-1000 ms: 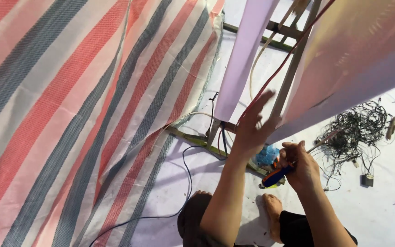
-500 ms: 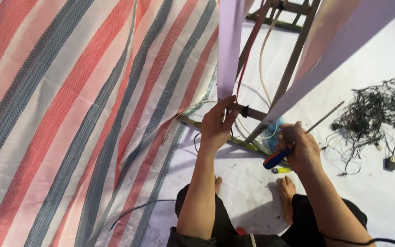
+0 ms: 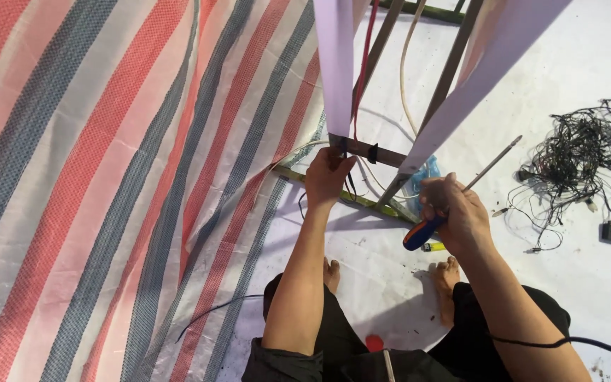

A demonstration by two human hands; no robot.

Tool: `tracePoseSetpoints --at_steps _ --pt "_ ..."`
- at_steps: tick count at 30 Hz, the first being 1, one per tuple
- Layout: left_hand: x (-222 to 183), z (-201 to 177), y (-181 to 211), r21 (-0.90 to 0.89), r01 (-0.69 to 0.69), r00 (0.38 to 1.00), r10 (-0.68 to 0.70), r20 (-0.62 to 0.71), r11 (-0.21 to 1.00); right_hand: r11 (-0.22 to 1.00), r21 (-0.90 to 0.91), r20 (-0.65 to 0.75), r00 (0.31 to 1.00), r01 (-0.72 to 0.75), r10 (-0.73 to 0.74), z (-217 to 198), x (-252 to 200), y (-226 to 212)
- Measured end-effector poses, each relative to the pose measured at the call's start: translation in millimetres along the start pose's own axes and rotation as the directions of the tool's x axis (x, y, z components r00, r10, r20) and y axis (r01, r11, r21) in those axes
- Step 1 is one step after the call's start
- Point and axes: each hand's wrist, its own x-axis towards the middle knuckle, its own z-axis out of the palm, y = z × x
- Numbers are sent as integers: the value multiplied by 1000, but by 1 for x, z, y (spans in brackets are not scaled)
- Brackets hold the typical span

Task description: Connecting and securing electrical wires for a signboard using a screwdriver and manual manipulation.

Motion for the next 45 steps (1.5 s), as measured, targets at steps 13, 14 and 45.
tracePoseSetpoints --at_steps 13,14,45 --pt "-36 -55 14 159 -61 986 35 163 985 1000 -2 28 1000 -11 11 3 -5 -12" --pt "-41 -61 18 55 -70 981 59 183 996 1000 -5 42 999 6 -5 8 -8 -17" --pt "-206 -45 42 106 -652 658 491 571 750 888 -455 250 948 -66 198 34 -15 -25"
